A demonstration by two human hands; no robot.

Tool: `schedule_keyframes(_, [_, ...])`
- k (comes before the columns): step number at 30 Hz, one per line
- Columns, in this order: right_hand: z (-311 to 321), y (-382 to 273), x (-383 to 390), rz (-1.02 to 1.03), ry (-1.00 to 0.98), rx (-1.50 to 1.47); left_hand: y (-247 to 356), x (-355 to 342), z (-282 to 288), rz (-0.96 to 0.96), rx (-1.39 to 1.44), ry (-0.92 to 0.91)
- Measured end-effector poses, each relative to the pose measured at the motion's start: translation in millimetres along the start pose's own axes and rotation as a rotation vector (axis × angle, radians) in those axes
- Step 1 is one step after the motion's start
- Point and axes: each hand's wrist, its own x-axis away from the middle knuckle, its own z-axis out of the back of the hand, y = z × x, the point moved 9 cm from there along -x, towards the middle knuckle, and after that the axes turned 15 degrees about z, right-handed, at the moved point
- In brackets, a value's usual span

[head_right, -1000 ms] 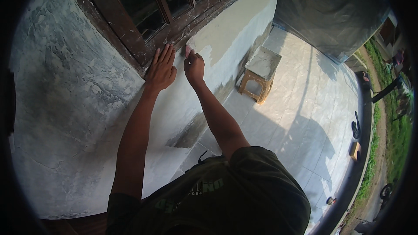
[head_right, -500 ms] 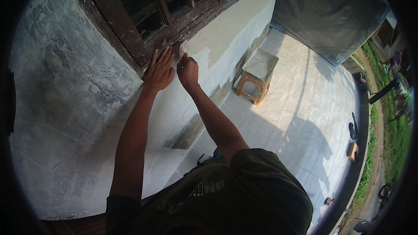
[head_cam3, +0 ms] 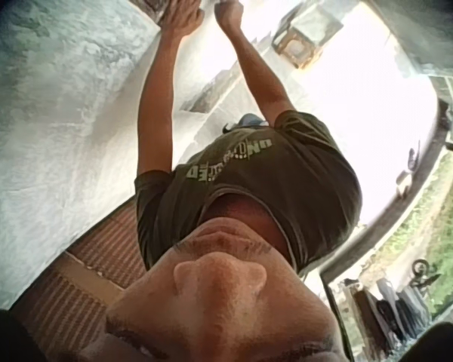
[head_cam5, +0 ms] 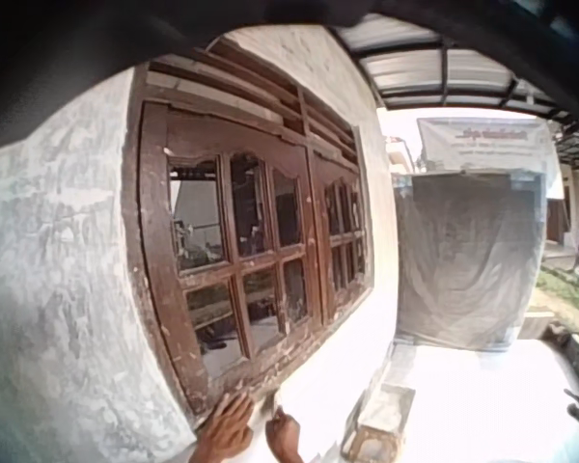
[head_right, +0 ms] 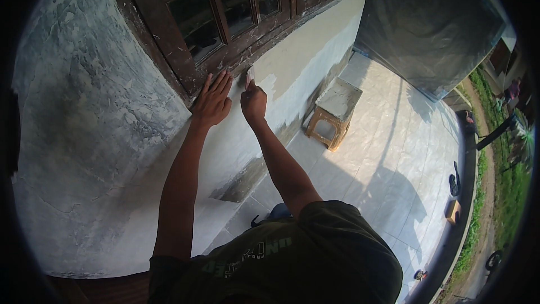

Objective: The person applies white wall filler to a damaged wall surface near a window frame using a putty knife.

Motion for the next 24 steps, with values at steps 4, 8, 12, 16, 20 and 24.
schedule_keyframes(4, [-21.6,-25.7,42.1,0.017,-0.077,-0.095,-3.3,1.0,3.8,0.021,0.007,0.023])
schedule_keyframes(8, [-2.3,-32.7,55.0,0.046,-0.060,-0.094,-10.9,5.8,3.1,0.029,0.029,0.037])
schedule_keyframes(12, [24.5,13.0,14.7,-0.110,0.070,0.032,-3.8,1.8,6.0,0.022,0.044,0.021])
schedule_keyframes(16, [8.1,23.8,-3.4,-0.100,0.021,0.045,2.7,-1.6,4.0,0.002,0.017,0.054])
schedule_keyframes(20, [-22.3,-17.2,42.6,-0.016,-0.102,-0.044,-4.1,2.7,4.1,0.008,0.025,0.054])
schedule_keyframes(24, [-0.8,-36.4,64.6,0.036,-0.043,-0.136,-11.2,7.1,4.3,0.032,0.037,0.053])
